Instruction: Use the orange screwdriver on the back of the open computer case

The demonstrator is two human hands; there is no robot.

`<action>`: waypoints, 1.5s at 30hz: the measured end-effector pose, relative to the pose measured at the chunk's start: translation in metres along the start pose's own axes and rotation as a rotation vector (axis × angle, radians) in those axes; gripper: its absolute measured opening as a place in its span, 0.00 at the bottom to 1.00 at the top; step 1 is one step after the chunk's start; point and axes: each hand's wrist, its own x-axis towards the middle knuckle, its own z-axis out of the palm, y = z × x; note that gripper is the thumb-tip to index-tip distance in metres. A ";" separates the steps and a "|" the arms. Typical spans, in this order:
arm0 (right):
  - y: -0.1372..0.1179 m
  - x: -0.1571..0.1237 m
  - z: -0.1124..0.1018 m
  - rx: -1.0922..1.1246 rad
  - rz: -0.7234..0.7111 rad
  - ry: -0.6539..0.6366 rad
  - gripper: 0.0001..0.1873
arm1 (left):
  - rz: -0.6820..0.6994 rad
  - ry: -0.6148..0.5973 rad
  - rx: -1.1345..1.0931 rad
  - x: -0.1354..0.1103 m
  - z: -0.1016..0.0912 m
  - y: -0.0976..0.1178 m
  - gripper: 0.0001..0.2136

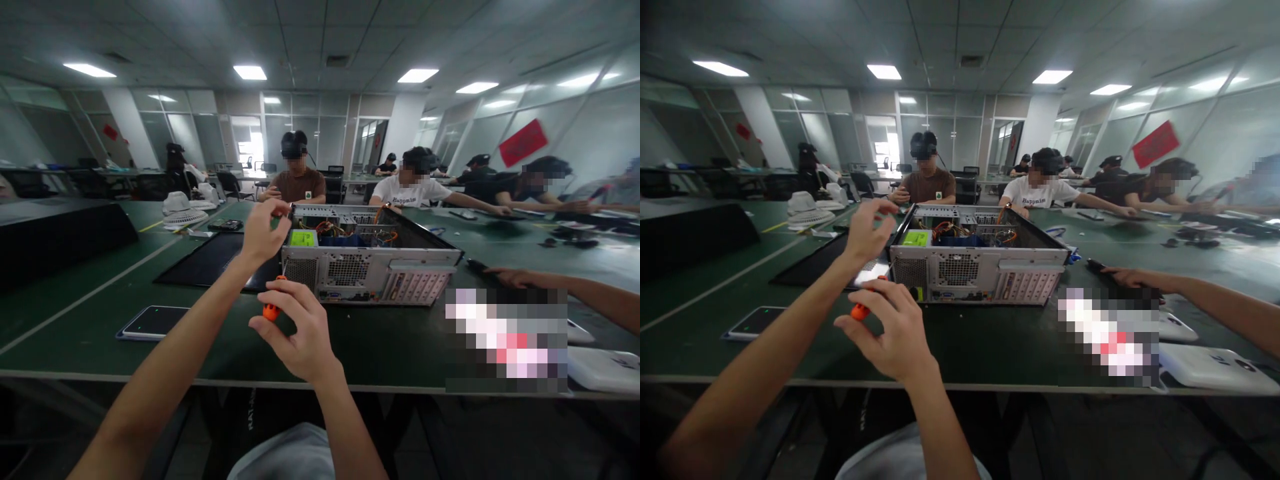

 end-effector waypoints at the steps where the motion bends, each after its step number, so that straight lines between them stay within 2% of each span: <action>1: -0.001 0.001 -0.001 0.026 0.010 0.010 0.13 | 0.009 -0.112 0.034 0.013 0.009 -0.001 0.10; 4: -0.004 0.001 -0.003 0.094 0.039 0.007 0.14 | 0.045 -0.488 0.126 0.039 0.039 -0.005 0.15; 7: -0.005 -0.002 -0.002 0.129 0.057 0.004 0.14 | 0.016 -0.807 0.201 0.043 0.061 -0.006 0.25; 9: -0.005 -0.004 -0.001 0.152 0.060 0.026 0.15 | -0.056 -0.890 0.227 0.040 0.066 -0.003 0.29; 12: -0.005 -0.006 0.002 0.146 0.042 0.051 0.19 | -0.150 -0.912 0.241 0.039 0.062 0.003 0.32; 17: -0.006 -0.009 0.004 0.083 0.065 0.098 0.13 | -0.200 -1.057 0.387 0.047 0.055 0.020 0.35; 21: -0.006 -0.010 0.007 0.088 0.081 0.171 0.13 | -0.223 -1.098 0.451 0.047 0.060 0.025 0.32; 28: -0.007 -0.009 0.004 0.077 0.062 0.111 0.13 | -0.211 -1.083 0.440 0.045 0.056 0.026 0.32; 32: -0.008 -0.010 0.002 0.130 0.065 0.092 0.17 | -0.221 -1.068 0.443 0.045 0.053 0.030 0.31; 38: -0.003 -0.015 0.005 0.066 0.063 0.197 0.21 | -0.219 -1.034 0.433 0.043 0.055 0.027 0.31; 42: -0.004 -0.016 0.004 0.052 0.073 0.158 0.16 | -0.240 -0.965 0.418 0.040 0.055 0.024 0.30; 45: -0.006 -0.016 0.004 0.068 0.070 0.109 0.17 | -0.244 -0.926 0.402 0.039 0.054 0.022 0.30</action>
